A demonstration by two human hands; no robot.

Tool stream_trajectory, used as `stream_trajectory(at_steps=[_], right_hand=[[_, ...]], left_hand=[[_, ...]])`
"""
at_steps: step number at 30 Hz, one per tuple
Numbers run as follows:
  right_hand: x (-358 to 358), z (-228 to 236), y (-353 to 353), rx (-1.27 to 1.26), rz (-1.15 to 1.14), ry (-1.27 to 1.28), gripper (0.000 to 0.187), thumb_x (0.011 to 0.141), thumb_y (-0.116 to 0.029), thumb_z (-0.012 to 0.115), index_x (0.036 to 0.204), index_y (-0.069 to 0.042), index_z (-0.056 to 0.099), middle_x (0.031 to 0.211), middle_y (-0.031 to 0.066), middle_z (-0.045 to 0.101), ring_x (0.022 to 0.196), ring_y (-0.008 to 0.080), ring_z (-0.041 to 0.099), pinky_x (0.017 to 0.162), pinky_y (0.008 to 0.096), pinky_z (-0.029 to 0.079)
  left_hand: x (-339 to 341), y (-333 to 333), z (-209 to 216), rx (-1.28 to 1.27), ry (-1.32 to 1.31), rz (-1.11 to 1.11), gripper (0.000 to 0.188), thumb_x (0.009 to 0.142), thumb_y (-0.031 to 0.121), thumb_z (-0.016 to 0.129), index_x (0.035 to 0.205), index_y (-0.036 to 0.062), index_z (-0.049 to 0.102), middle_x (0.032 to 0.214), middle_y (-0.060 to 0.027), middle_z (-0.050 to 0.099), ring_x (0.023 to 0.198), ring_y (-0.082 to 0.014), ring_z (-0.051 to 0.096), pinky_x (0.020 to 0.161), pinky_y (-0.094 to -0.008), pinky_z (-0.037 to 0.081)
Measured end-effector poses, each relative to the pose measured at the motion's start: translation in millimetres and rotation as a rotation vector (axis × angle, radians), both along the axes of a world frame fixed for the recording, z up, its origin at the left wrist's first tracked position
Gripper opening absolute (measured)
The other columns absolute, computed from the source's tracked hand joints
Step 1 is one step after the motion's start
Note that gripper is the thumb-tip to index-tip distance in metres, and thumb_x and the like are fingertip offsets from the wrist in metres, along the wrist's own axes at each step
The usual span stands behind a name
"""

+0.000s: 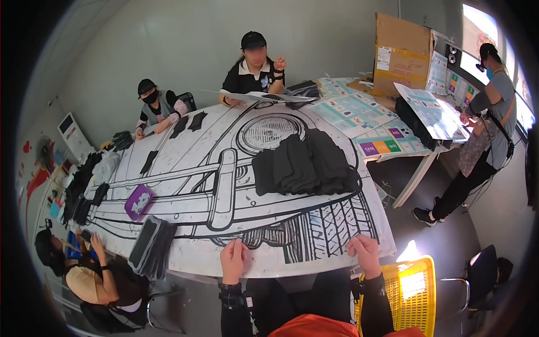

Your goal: Organizing and assembling various shoe components at a manufacturing station.

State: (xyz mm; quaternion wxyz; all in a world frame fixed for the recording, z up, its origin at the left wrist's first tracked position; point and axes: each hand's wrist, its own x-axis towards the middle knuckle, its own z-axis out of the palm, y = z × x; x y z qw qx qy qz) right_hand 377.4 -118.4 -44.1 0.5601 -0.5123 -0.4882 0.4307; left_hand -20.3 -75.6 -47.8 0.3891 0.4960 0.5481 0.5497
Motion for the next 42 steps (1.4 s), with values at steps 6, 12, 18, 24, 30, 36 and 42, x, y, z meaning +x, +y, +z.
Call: stream_trajectory(at_steps=[6,12,18,24,30,36,42], right_hand=[[1.1,-6.3,0.4,0.013,-0.009,0.027,0.025,0.100,-0.008,0.059,0.079,0.003,0.069,0.063,0.0017,0.060,0.059,0.0073,0.055,0.058,0.0235,0.042],[-0.8,-1.5,-0.4,0.001,-0.011,0.029,0.024,0.099,-0.007,0.060,0.079,0.003,0.069,0.063,0.0015,0.060,0.059,0.0069,0.054,0.058,0.0234,0.041],[1.6,-3.5,0.6,-0.002,-0.008,-0.020,0.028,0.102,-0.009,0.059,0.078,0.002,0.068,0.062,0.0026,0.061,0.057,0.0088,0.056,0.057,0.0241,0.043],[2.9,-4.4,4.3,-0.002,-0.011,-0.014,0.029,0.101,-0.009,0.058,0.076,0.002,0.067,0.062,0.0037,0.061,0.057,0.0098,0.057,0.057,0.0249,0.044],[8.0,-10.3,4.8,0.021,0.012,0.121,0.028,0.102,-0.011,0.059,0.078,0.002,0.068,0.061,0.0015,0.060,0.057,0.0082,0.056,0.056,0.0233,0.042],[5.4,-13.1,0.7,0.068,0.005,0.079,0.030,0.103,-0.010,0.056,0.077,0.001,0.065,0.060,0.0037,0.057,0.054,0.0115,0.054,0.056,0.0260,0.043],[4.3,-15.9,3.3,0.094,-0.024,0.083,0.030,0.103,-0.013,0.060,0.077,0.001,0.066,0.059,0.0005,0.056,0.053,0.0069,0.051,0.053,0.0241,0.038]], left_hand=[[2.1,-1.0,3.0,-0.018,0.006,-0.001,0.042,0.110,0.029,0.053,0.077,0.0041,0.061,0.060,0.0031,0.051,0.055,-0.0047,0.044,0.053,-0.0230,0.034],[0.5,-0.3,0.0,-0.003,0.005,-0.005,0.042,0.110,0.029,0.053,0.077,0.0044,0.062,0.060,0.0031,0.051,0.055,-0.0045,0.044,0.053,-0.0229,0.034],[-0.8,1.0,-2.7,-0.003,0.008,0.004,0.040,0.109,0.027,0.054,0.078,0.0035,0.063,0.060,0.0034,0.052,0.055,-0.0040,0.044,0.053,-0.0232,0.033],[0.1,1.9,2.7,-0.007,0.023,-0.001,0.039,0.109,0.027,0.055,0.078,0.0032,0.063,0.059,0.0037,0.051,0.055,-0.0041,0.043,0.053,-0.0236,0.034],[-2.0,1.6,-0.3,0.007,-0.032,-0.024,0.039,0.109,0.026,0.055,0.078,0.0034,0.063,0.060,0.0037,0.050,0.056,-0.0045,0.044,0.053,-0.0239,0.034],[-0.5,-3.6,0.7,0.035,0.000,-0.016,0.040,0.109,0.027,0.055,0.078,0.0034,0.063,0.059,0.0037,0.050,0.056,-0.0045,0.043,0.053,-0.0241,0.034],[-0.8,-0.9,-2.9,0.068,0.005,-0.030,0.039,0.108,0.028,0.056,0.078,0.0039,0.063,0.058,0.0035,0.050,0.054,-0.0044,0.043,0.052,-0.0245,0.033]])
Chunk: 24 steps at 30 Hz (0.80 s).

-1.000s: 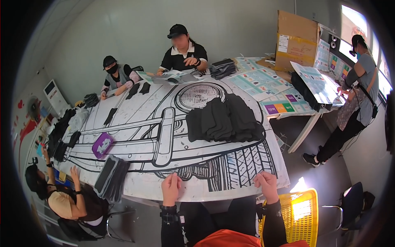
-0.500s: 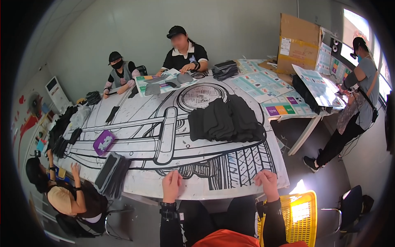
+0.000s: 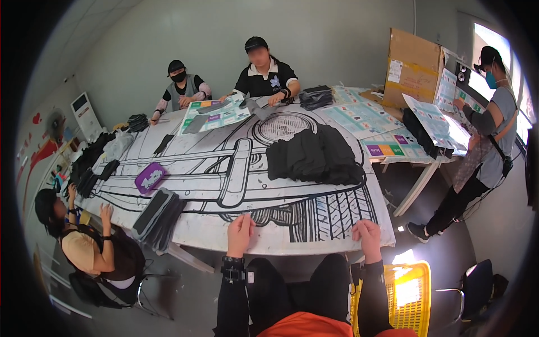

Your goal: Organizing and assembling various shoe components at a manufacturing station.

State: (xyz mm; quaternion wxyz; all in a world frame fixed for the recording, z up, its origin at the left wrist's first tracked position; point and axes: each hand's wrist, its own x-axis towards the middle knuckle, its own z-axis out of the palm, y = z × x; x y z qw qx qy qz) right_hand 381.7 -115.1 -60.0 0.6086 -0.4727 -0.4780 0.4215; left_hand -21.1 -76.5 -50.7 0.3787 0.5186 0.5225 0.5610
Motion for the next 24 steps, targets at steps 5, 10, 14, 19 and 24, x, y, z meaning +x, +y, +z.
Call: stream_trajectory(at_steps=[5,10,14,19,24], right_hand=[[-4.3,7.4,-2.2,0.034,-0.009,-0.064,0.031,0.104,-0.014,0.060,0.077,0.001,0.065,0.058,-0.0001,0.054,0.053,0.0071,0.050,0.053,0.0240,0.038],[0.4,-0.4,4.5,0.039,0.026,0.004,0.032,0.104,-0.014,0.060,0.077,0.000,0.065,0.058,0.0001,0.054,0.053,0.0081,0.051,0.053,0.0245,0.040],[-0.1,-0.3,1.6,0.040,0.012,-0.007,0.033,0.104,-0.014,0.058,0.075,0.001,0.064,0.059,0.0037,0.056,0.052,0.0111,0.054,0.053,0.0256,0.042],[-0.8,2.3,-1.7,0.045,0.010,0.001,0.031,0.104,-0.013,0.059,0.077,0.001,0.065,0.058,0.0010,0.055,0.053,0.0089,0.051,0.055,0.0251,0.041],[0.0,0.8,0.2,0.063,0.021,0.018,0.031,0.104,-0.013,0.059,0.077,0.002,0.065,0.059,0.0012,0.055,0.053,0.0090,0.051,0.056,0.0254,0.041]], left_hand=[[-3.1,1.6,4.3,0.027,0.044,0.011,0.041,0.109,0.030,0.055,0.077,0.0046,0.063,0.058,0.0044,0.049,0.052,-0.0042,0.042,0.051,-0.0234,0.031],[-0.7,3.0,-3.7,0.066,0.035,0.016,0.039,0.109,0.028,0.055,0.078,0.0050,0.063,0.058,0.0043,0.049,0.053,-0.0041,0.042,0.051,-0.0230,0.032],[-2.5,1.2,-5.1,0.082,0.044,0.010,0.039,0.109,0.028,0.054,0.078,0.0048,0.063,0.059,0.0041,0.050,0.053,-0.0040,0.043,0.051,-0.0230,0.033],[-1.9,-0.7,-1.4,0.047,0.027,0.009,0.040,0.108,0.029,0.055,0.079,0.0036,0.064,0.059,0.0025,0.051,0.055,-0.0054,0.045,0.054,-0.0250,0.035],[-0.3,0.9,0.1,0.052,0.015,0.008,0.040,0.109,0.028,0.054,0.078,0.0044,0.063,0.059,0.0039,0.050,0.053,-0.0041,0.043,0.051,-0.0231,0.032]])
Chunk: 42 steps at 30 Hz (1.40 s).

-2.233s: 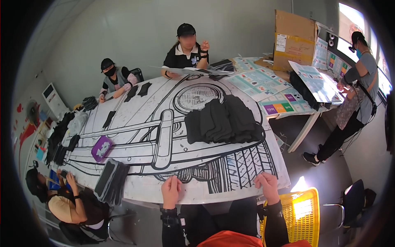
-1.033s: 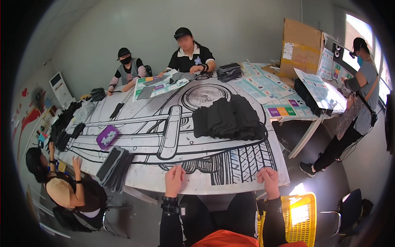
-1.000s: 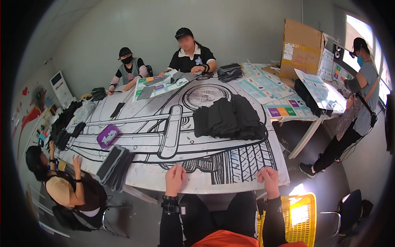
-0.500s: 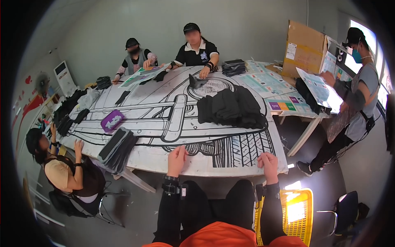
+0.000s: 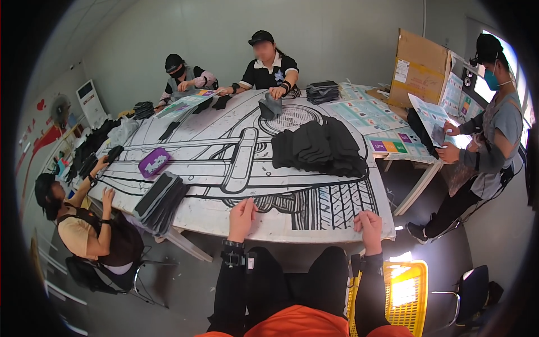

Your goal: Organizing and assembling various shoe components at a manufacturing station.

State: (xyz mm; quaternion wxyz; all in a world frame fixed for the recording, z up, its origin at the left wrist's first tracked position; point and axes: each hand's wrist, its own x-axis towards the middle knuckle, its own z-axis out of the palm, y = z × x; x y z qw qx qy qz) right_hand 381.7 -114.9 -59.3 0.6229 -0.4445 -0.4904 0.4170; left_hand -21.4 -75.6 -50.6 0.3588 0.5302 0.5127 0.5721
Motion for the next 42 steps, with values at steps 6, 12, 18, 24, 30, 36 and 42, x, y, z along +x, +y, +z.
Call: stream_trajectory(at_steps=[6,12,18,24,30,36,42], right_hand=[[0.6,0.9,0.2,-0.003,0.002,0.008,0.032,0.104,-0.014,0.059,0.077,0.001,0.065,0.059,0.0012,0.055,0.053,0.0093,0.051,0.056,0.0256,0.041],[2.1,-3.3,2.3,-0.004,0.002,0.000,0.032,0.105,-0.013,0.059,0.077,0.001,0.065,0.059,0.0009,0.055,0.054,0.0092,0.052,0.055,0.0256,0.041],[-2.1,-1.5,-1.4,-0.063,-0.052,-0.069,0.029,0.101,-0.011,0.060,0.075,0.001,0.065,0.061,0.0010,0.059,0.056,0.0075,0.054,0.056,0.0239,0.041],[-5.6,-4.8,-3.4,-0.037,-0.237,-0.250,0.024,0.096,-0.009,0.064,0.075,0.002,0.066,0.063,0.0042,0.063,0.058,0.0102,0.057,0.057,0.0259,0.043],[-19.9,1.9,-1.8,0.075,-0.327,-0.513,0.014,0.089,-0.001,0.066,0.075,0.000,0.061,0.070,0.0102,0.063,0.066,0.0229,0.061,0.062,0.0337,0.046],[-25.0,32.2,-3.6,0.027,-0.342,-0.539,0.014,0.085,0.002,0.064,0.072,0.000,0.057,0.070,0.0120,0.060,0.065,0.0256,0.059,0.060,0.0359,0.044],[-34.2,44.7,3.3,-0.016,-0.359,-0.671,0.015,0.084,-0.009,0.059,0.073,0.001,0.059,0.068,0.0149,0.058,0.061,0.0337,0.054,0.061,0.0424,0.042]], left_hand=[[-0.4,-0.9,-0.1,-0.002,-0.010,0.007,0.040,0.109,0.028,0.055,0.078,0.0039,0.064,0.059,0.0033,0.051,0.054,-0.0045,0.044,0.052,-0.0239,0.033],[-4.6,6.5,-6.1,-0.015,-0.116,-0.008,0.030,0.107,0.025,0.058,0.087,0.0031,0.065,0.064,0.0021,0.054,0.057,-0.0053,0.047,0.054,-0.0237,0.036],[-40.4,69.1,18.1,0.048,0.046,0.048,0.032,0.100,0.024,0.070,0.119,0.0024,0.057,0.088,-0.0031,0.061,0.071,-0.0084,0.056,0.059,-0.0244,0.044],[-62.4,202.9,120.0,0.021,0.244,0.176,0.071,0.090,0.039,0.080,0.134,-0.0072,0.050,0.106,-0.0163,0.067,0.092,-0.0224,0.065,0.082,-0.0345,0.052],[-36.6,321.1,117.9,-0.040,0.341,0.394,0.118,0.073,0.062,0.085,0.142,-0.0212,0.037,0.132,-0.0396,0.056,0.126,-0.0478,0.057,0.106,-0.0468,0.047],[-2.7,411.7,135.9,-0.149,0.628,0.559,0.122,0.071,0.067,0.084,0.150,-0.0101,0.032,0.143,-0.0337,0.048,0.135,-0.0459,0.048,0.109,-0.0555,0.042],[9.8,449.8,105.7,-0.138,0.878,0.522,0.116,0.070,0.071,0.082,0.148,-0.0022,0.039,0.142,-0.0255,0.052,0.134,-0.0421,0.049,0.106,-0.0588,0.042]])
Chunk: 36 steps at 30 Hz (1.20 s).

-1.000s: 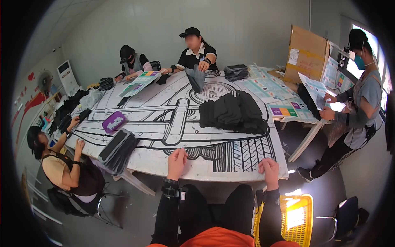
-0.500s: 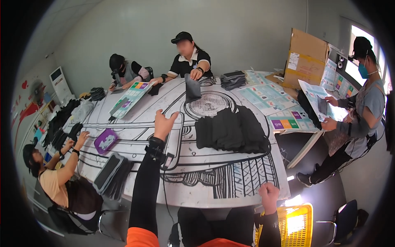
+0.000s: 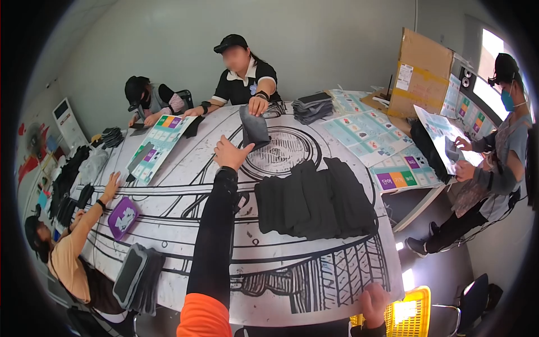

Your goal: Organizing and assembling various shoe components at a manufacturing station.

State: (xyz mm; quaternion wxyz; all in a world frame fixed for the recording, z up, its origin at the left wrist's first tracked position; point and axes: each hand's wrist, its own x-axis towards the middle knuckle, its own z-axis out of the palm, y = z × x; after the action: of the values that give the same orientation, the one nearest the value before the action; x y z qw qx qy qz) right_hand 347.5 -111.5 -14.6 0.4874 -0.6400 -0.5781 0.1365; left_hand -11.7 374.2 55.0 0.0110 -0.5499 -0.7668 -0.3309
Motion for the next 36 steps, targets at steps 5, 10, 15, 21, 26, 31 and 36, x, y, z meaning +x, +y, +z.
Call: stream_trajectory(at_steps=[5,10,15,21,26,31,36], right_hand=[[2.0,3.5,3.9,-0.009,0.058,-0.027,0.016,0.082,-0.008,0.058,0.068,0.000,0.057,0.064,0.0136,0.056,0.060,0.0321,0.054,0.061,0.0413,0.041],[1.9,2.1,5.0,-0.014,0.066,-0.024,0.016,0.080,-0.006,0.058,0.065,-0.001,0.056,0.064,0.0130,0.056,0.060,0.0314,0.054,0.060,0.0409,0.041],[-0.8,0.5,4.9,-0.024,-0.001,0.020,0.015,0.081,-0.005,0.057,0.068,0.001,0.057,0.067,0.0143,0.058,0.062,0.0308,0.055,0.059,0.0393,0.041],[14.1,-17.2,3.0,0.037,0.098,0.088,0.017,0.084,-0.007,0.059,0.070,0.003,0.057,0.067,0.0130,0.057,0.063,0.0265,0.055,0.059,0.0367,0.040],[17.9,-22.7,-6.3,-0.011,0.107,0.204,0.018,0.086,-0.003,0.062,0.069,-0.001,0.056,0.068,0.0103,0.059,0.066,0.0239,0.057,0.063,0.0360,0.043],[17.3,-36.9,-7.7,0.061,0.095,0.235,0.022,0.090,-0.006,0.061,0.069,0.001,0.057,0.062,0.0064,0.059,0.056,0.0135,0.054,0.053,0.0297,0.040],[18.5,-41.8,0.0,0.065,0.098,0.195,0.023,0.091,-0.009,0.064,0.070,0.001,0.059,0.060,0.0055,0.059,0.055,0.0117,0.055,0.054,0.0283,0.040]], left_hand=[[-0.6,22.1,-33.2,0.135,0.087,0.001,0.077,0.078,0.059,0.080,0.127,0.0034,0.060,0.125,-0.0183,0.063,0.120,-0.0402,0.057,0.099,-0.0576,0.045],[-11.0,35.6,-48.1,0.187,0.076,-0.019,0.042,0.081,0.041,0.078,0.106,0.0071,0.072,0.111,-0.0149,0.069,0.109,-0.0390,0.063,0.092,-0.0531,0.050],[-41.2,32.5,-46.5,0.383,-0.173,-0.039,0.029,0.079,0.029,0.074,0.094,0.0044,0.073,0.094,-0.0184,0.071,0.086,-0.0419,0.067,0.076,-0.0492,0.053],[-80.3,-23.6,-8.2,0.436,-0.836,-0.239,0.015,0.088,0.016,0.069,0.085,0.0020,0.064,0.076,-0.0001,0.058,0.070,-0.0117,0.052,0.064,-0.0313,0.042],[-92.6,-117.7,40.4,0.441,-1.244,-0.350,0.014,0.092,0.016,0.065,0.105,0.0107,0.062,0.098,0.0002,0.064,0.087,-0.0131,0.061,0.076,-0.0296,0.046],[-104.5,-206.3,66.6,0.670,-1.156,-0.477,0.011,0.092,0.011,0.067,0.101,0.0105,0.060,0.099,-0.0009,0.065,0.091,-0.0124,0.061,0.082,-0.0311,0.050],[-109.9,-303.5,110.1,0.211,-1.258,-0.595,0.003,0.096,0.016,0.060,0.097,0.0132,0.059,0.098,0.0021,0.061,0.092,-0.0136,0.061,0.082,-0.0346,0.052]])
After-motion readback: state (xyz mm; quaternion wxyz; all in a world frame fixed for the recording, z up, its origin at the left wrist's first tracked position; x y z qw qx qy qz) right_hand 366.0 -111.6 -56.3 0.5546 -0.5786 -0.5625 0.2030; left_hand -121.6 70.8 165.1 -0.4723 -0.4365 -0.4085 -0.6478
